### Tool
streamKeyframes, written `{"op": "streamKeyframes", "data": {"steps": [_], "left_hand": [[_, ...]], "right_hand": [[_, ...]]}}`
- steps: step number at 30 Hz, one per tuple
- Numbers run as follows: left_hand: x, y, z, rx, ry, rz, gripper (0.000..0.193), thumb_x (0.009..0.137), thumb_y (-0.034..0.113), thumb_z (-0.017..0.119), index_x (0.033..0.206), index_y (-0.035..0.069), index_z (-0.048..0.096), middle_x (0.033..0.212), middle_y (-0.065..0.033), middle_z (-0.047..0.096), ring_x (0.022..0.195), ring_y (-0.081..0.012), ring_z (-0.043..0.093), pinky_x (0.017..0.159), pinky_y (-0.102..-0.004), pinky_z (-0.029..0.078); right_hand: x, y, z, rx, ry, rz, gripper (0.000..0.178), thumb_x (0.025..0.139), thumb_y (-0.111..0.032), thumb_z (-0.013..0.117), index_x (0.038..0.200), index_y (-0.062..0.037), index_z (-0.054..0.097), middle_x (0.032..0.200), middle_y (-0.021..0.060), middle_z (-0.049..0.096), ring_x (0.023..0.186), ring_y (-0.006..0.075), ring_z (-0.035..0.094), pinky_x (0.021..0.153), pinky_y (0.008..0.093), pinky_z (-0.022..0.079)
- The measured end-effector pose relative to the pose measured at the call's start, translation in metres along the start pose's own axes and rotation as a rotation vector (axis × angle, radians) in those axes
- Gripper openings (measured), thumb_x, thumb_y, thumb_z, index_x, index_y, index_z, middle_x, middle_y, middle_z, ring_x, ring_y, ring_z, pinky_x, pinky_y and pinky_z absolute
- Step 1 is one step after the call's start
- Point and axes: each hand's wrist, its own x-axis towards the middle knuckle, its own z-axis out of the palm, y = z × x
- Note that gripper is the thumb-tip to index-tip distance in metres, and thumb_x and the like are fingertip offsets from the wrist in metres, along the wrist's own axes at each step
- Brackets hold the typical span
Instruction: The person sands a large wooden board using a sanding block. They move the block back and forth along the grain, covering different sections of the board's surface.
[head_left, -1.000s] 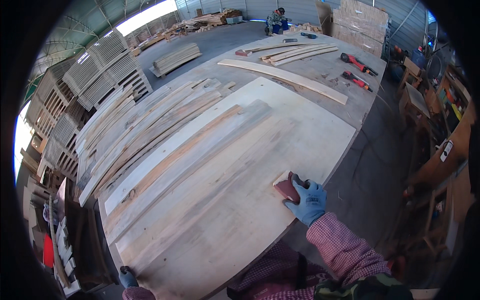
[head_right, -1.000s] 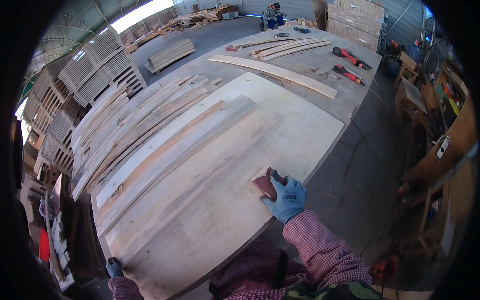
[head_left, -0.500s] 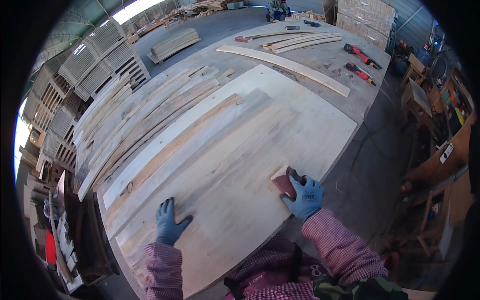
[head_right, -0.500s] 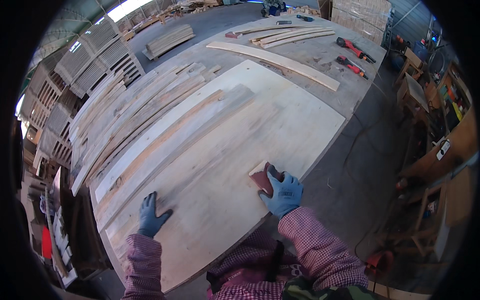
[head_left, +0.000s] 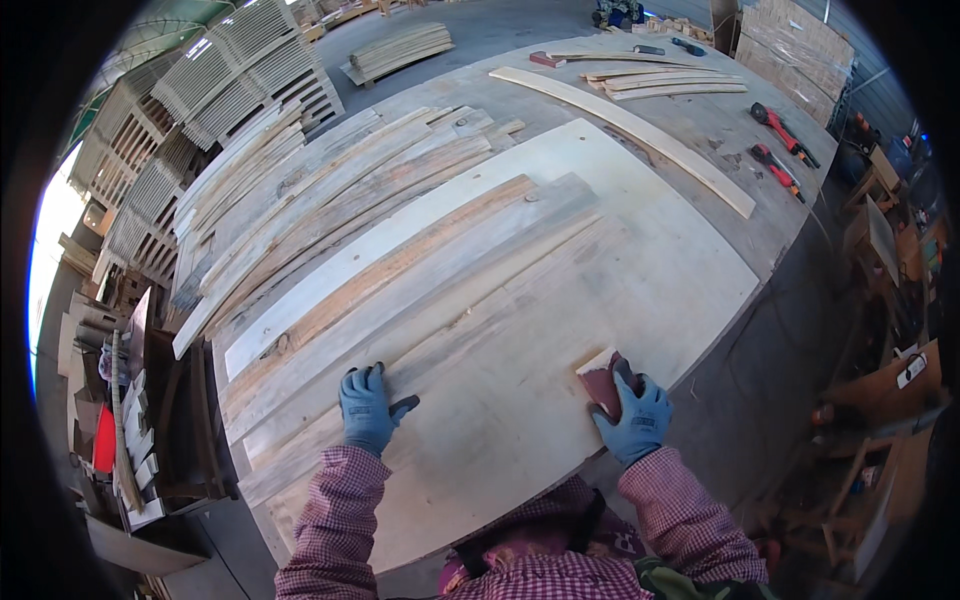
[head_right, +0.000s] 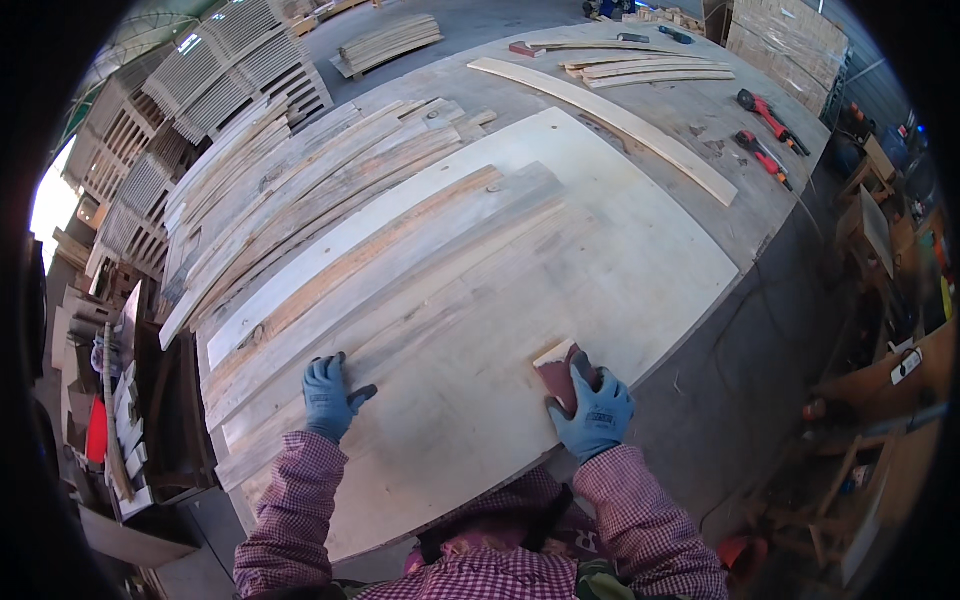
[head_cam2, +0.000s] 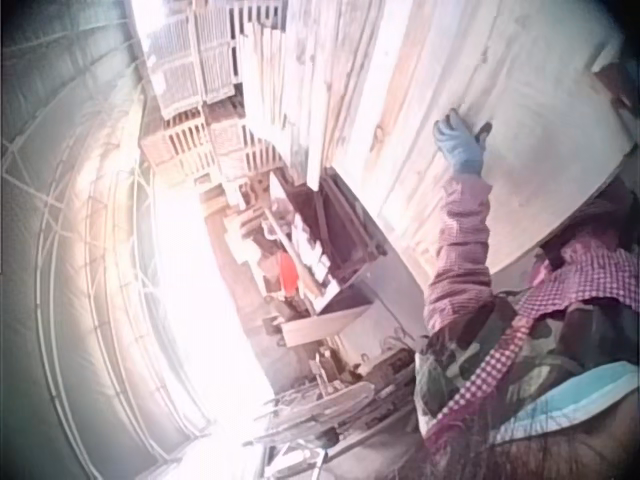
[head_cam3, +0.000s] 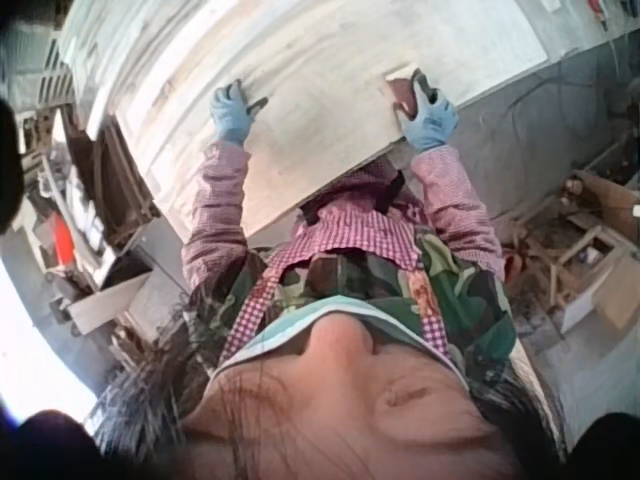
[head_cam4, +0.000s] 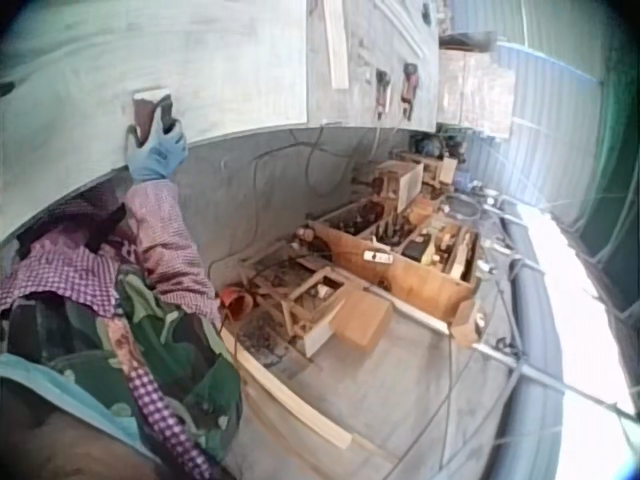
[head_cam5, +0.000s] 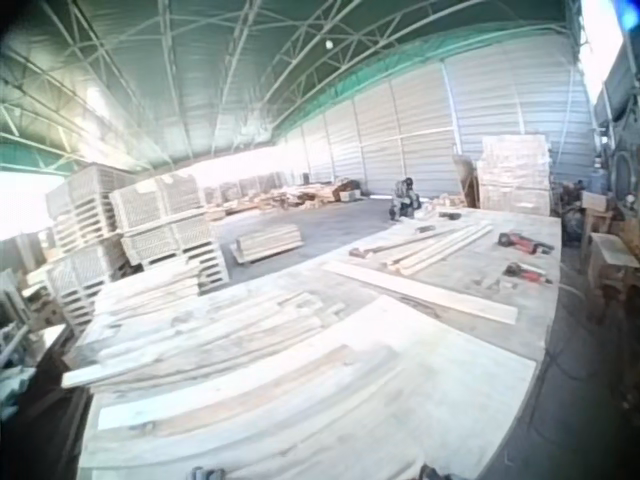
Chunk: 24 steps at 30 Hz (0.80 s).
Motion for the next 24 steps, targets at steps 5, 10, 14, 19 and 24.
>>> {"op": "streamKeyframes", "data": {"steps": [5,10,14,19,24], "left_hand": [[0.022,-0.016,-0.030,-0.030,0.055,-0.025,0.095,0.066,0.051,0.086,0.135,-0.004,0.049,0.125,-0.0220,0.052,0.116,-0.0396,0.047,0.102,-0.0484,0.040],[0.047,-0.030,-0.049,-0.076,0.069,0.005,0.092,0.068,0.044,0.088,0.137,-0.003,0.048,0.128,-0.0211,0.052,0.116,-0.0379,0.048,0.101,-0.0457,0.042],[0.076,-0.046,-0.048,-0.113,0.071,-0.006,0.083,0.073,0.035,0.087,0.137,0.001,0.049,0.126,-0.0205,0.053,0.113,-0.0379,0.050,0.101,-0.0452,0.042],[0.103,-0.079,-0.030,-0.111,-0.108,-0.085,0.084,0.078,0.045,0.082,0.139,0.000,0.048,0.128,-0.0199,0.052,0.117,-0.0364,0.048,0.104,-0.0445,0.042],[0.117,-0.093,-0.022,0.076,-0.113,0.087,0.090,0.074,0.051,0.083,0.142,0.003,0.047,0.135,-0.0201,0.050,0.125,-0.0402,0.044,0.114,-0.0519,0.031]], "right_hand": [[0.001,0.000,-0.003,0.030,-0.002,0.010,0.075,0.079,-0.049,0.074,0.144,-0.0220,0.052,0.131,0.0182,0.048,0.121,0.0387,0.045,0.102,0.0535,0.035],[0.001,0.000,-0.003,0.017,-0.001,0.008,0.072,0.078,-0.048,0.075,0.142,-0.0220,0.054,0.131,0.0186,0.048,0.121,0.0392,0.045,0.102,0.0545,0.034],[0.002,-0.002,-0.005,0.026,-0.012,0.028,0.073,0.078,-0.048,0.075,0.142,-0.0218,0.054,0.132,0.0189,0.047,0.122,0.0395,0.045,0.102,0.0550,0.034],[0.001,-0.002,-0.002,0.032,-0.025,0.028,0.075,0.077,-0.048,0.075,0.144,-0.0217,0.053,0.132,0.0193,0.047,0.121,0.0395,0.045,0.102,0.0550,0.034],[0.001,-0.003,-0.006,0.005,-0.039,0.026,0.076,0.077,-0.047,0.076,0.143,-0.0185,0.053,0.133,0.0197,0.046,0.122,0.0395,0.045,0.102,0.0542,0.034]]}}
